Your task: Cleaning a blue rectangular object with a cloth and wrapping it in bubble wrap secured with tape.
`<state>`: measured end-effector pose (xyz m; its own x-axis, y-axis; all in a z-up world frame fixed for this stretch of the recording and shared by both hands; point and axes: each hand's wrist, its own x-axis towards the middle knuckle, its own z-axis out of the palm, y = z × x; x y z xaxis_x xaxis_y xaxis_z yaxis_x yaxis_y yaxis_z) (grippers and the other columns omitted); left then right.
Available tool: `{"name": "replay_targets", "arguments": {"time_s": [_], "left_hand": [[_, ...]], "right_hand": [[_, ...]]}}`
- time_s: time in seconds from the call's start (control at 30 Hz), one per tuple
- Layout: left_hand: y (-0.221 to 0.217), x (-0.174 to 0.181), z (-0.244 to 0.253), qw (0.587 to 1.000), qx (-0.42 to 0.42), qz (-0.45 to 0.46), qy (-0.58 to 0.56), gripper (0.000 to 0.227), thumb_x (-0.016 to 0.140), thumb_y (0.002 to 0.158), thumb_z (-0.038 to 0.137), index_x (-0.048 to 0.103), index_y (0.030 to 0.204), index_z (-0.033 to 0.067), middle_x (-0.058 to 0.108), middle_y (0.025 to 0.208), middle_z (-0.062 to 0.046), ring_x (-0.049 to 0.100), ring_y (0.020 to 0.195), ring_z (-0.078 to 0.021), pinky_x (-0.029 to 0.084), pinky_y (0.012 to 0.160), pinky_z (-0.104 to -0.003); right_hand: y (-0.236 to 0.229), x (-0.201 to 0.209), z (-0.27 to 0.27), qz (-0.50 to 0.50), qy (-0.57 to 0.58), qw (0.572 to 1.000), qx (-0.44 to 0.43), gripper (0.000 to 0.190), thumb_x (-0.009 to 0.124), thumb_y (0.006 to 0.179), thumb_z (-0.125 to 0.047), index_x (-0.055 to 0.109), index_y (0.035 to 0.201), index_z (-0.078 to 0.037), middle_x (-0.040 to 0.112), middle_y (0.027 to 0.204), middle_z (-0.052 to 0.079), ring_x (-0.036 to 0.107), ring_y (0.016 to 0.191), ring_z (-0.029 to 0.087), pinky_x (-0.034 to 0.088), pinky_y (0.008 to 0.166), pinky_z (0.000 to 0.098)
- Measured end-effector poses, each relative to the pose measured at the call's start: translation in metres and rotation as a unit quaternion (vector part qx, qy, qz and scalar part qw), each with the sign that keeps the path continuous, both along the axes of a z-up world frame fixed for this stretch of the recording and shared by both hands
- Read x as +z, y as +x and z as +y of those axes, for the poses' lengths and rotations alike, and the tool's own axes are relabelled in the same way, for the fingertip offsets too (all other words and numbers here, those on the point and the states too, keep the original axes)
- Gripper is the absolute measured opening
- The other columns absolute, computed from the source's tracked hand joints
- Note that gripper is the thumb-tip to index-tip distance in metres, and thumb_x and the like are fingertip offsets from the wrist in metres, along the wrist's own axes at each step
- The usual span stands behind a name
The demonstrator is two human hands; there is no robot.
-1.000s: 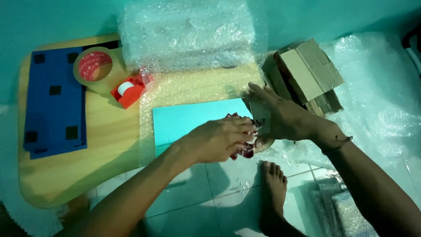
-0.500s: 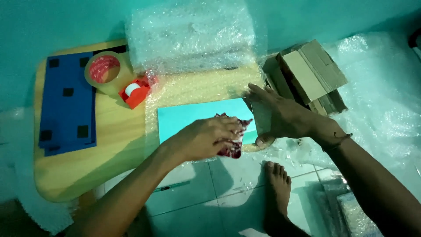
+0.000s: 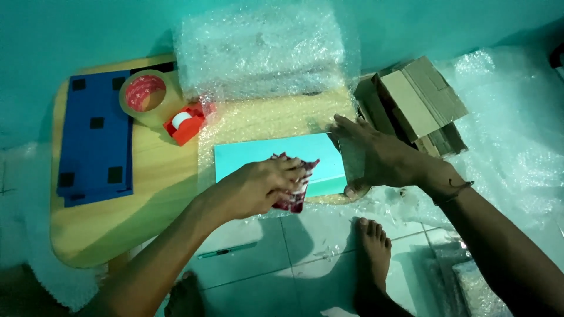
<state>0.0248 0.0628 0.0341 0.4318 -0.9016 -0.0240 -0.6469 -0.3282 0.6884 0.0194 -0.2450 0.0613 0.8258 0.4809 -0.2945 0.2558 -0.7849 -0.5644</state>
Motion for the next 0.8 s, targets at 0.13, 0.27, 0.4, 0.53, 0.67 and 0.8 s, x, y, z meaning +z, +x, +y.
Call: {"name": "replay_targets", "arguments": {"time_s": [0.13,0.27,0.4,0.53,0.67,0.8], "left_hand": [[-0.006,0.023,0.021,1.0,-0.011,0.003,0.008,0.027,0.067,0.096,0.011,0.075,0.121,0.003,0.065,0.142,-0.015,0.048,0.143,-0.0372,0.038,0.118,-0.047],[-0.01,0.018,0.044,0.999,0.025,0.046,-0.007,0.029,0.069,0.093,0.005,0.075,0.121,0.0026,0.065,0.142,-0.016,0.048,0.142,-0.0382,0.039,0.118,-0.048],[-0.013,0.019,0.069,0.994,0.073,0.064,0.039,0.031,0.069,0.09,0.005,0.078,0.119,0.0089,0.067,0.143,-0.009,0.048,0.144,-0.0319,0.037,0.12,-0.046],[-0.013,0.012,0.092,0.991,0.1,0.077,0.032,0.031,0.069,0.089,0.002,0.077,0.119,0.0039,0.066,0.142,-0.015,0.05,0.143,-0.0358,0.04,0.119,-0.047],[-0.003,0.002,0.107,0.985,0.149,0.061,0.054,0.03,0.067,0.091,0.007,0.079,0.118,0.0108,0.065,0.145,-0.01,0.049,0.144,-0.0326,0.041,0.118,-0.047],[0.011,-0.01,0.108,0.979,0.188,-0.011,0.079,0.033,0.065,0.094,0.011,0.077,0.123,0.0175,0.061,0.149,-0.005,0.052,0.142,-0.0297,0.039,0.119,-0.047]], "right_hand": [[0.0,-0.003,-0.004,0.011,-0.002,1.0,-0.008,0.146,0.103,0.057,-0.032,0.009,0.168,-0.02,0.049,0.151,0.028,0.034,0.141,0.062,0.035,0.109,0.0707],[-0.001,0.002,-0.001,0.023,0.001,1.0,-0.011,0.144,0.102,0.058,-0.032,0.011,0.168,-0.019,0.052,0.15,0.026,0.04,0.138,0.06,0.034,0.112,0.0675],[-0.001,0.009,0.003,0.018,0.002,1.0,-0.001,0.144,0.101,0.058,-0.031,0.007,0.168,-0.019,0.052,0.149,0.026,0.043,0.136,0.059,0.035,0.111,0.0686],[0.0,0.006,0.0,0.002,0.003,1.0,0.008,0.138,0.098,0.06,-0.031,0.012,0.168,-0.018,0.054,0.149,0.023,0.045,0.136,0.056,0.032,0.115,0.0648],[-0.001,0.007,0.004,0.022,-0.007,1.0,-0.013,0.142,0.101,0.058,-0.023,0.011,0.168,-0.02,0.049,0.152,0.027,0.037,0.141,0.061,0.041,0.106,0.0689],[0.002,-0.001,-0.002,0.002,-0.027,1.0,-0.005,0.145,0.102,0.056,-0.022,0.011,0.168,-0.021,0.05,0.152,0.025,0.038,0.141,0.06,0.044,0.103,0.0667]]}}
